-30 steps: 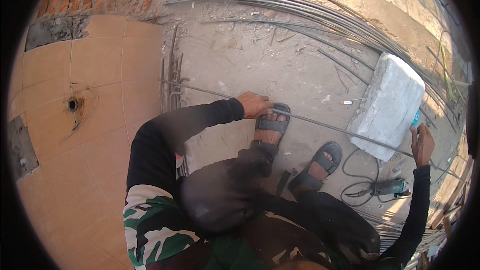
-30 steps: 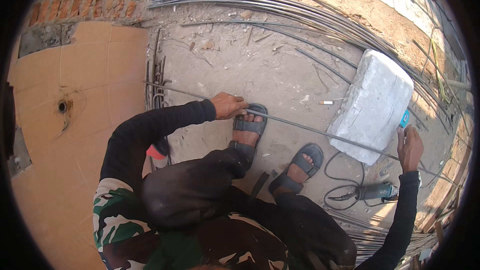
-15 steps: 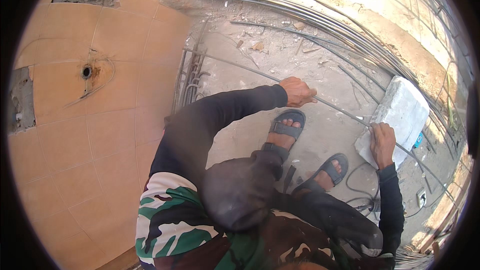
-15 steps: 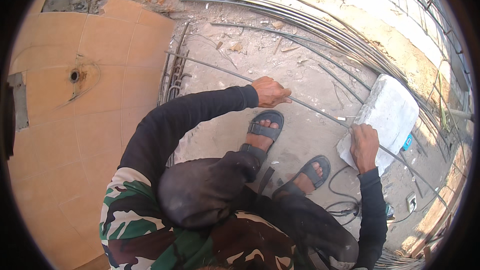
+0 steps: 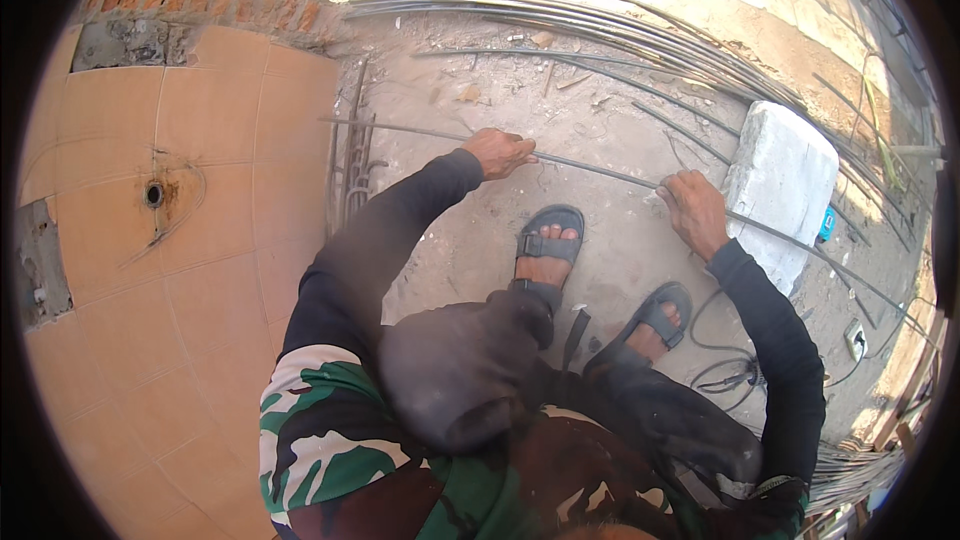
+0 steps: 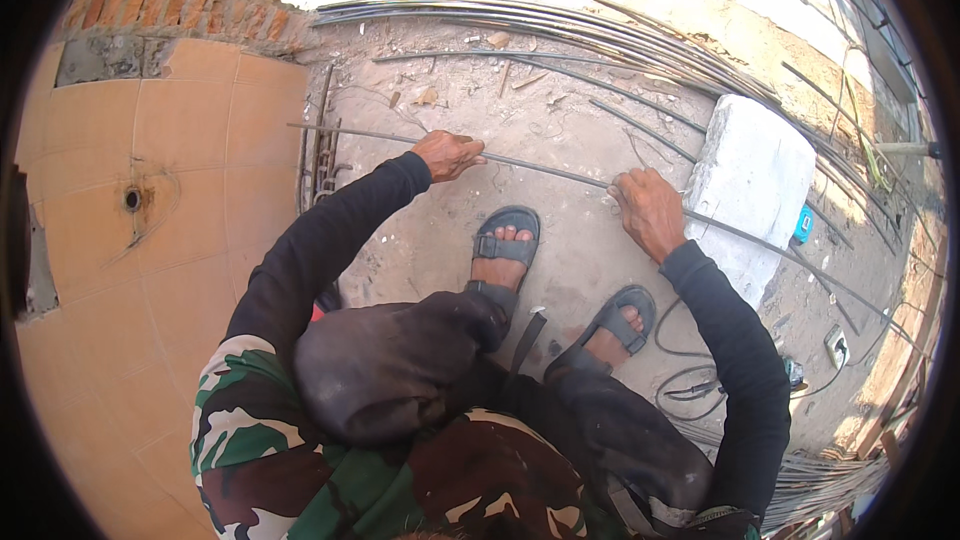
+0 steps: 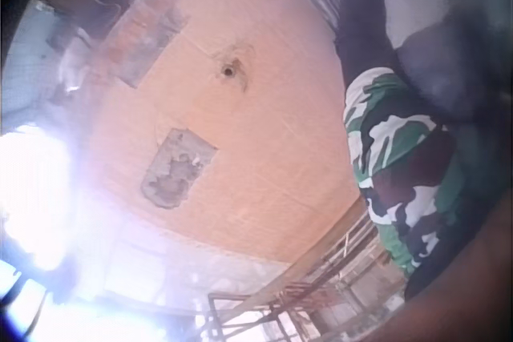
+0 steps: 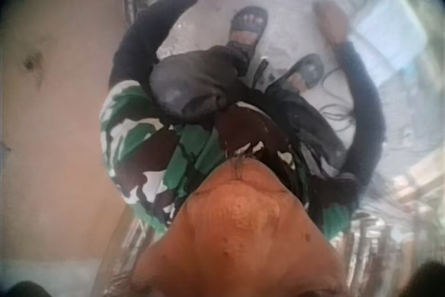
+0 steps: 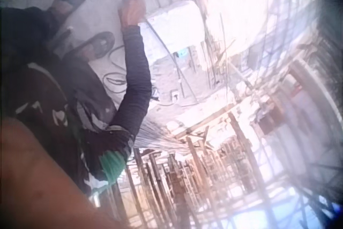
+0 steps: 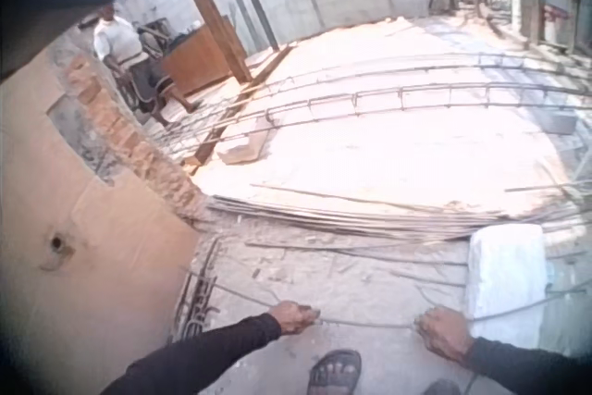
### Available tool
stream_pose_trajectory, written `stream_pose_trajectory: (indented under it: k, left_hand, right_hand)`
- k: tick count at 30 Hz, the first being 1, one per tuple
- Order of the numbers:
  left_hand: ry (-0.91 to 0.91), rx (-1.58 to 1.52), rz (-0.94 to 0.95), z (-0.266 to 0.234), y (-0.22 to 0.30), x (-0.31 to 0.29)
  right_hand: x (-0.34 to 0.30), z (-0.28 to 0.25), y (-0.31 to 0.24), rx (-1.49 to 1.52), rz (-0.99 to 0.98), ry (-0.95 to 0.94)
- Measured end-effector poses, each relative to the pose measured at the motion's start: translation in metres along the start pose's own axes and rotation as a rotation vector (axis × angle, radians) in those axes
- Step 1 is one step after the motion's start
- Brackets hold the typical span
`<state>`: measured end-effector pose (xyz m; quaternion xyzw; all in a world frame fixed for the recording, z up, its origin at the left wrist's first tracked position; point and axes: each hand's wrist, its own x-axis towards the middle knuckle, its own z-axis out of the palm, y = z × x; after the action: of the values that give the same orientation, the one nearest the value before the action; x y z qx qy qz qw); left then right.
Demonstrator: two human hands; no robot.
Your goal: The person measures a metal rod using a tape measure and cuts it with an angle grinder.
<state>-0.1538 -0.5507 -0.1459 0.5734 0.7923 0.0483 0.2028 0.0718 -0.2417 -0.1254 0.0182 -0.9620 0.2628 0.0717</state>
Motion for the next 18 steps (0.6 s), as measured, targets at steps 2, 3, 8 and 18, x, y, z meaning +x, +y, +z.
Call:
stream_pose_trajectory:
  k: [2,3,8,18]
  left_hand:
    - [-0.056,-0.018,-0.058,0.017,-0.031,-0.017]
    - [-0.021,0.002,-0.056,0.016,-0.030,-0.014]
    - [0.083,0.082,-0.095,0.022,-0.016,-0.019]
    - [0.139,0.047,-0.051,-0.028,0.010,-0.010]
  right_hand:
    - [0.018,0.025,-0.008,0.037,-0.032,-0.049]
    - [0.018,0.027,-0.006,0.024,-0.030,-0.052]
    - [0.016,0.024,-0.004,0.009,-0.083,-0.072]
    - [0.021,0.000,-0.012,0.114,-0.125,0.031]
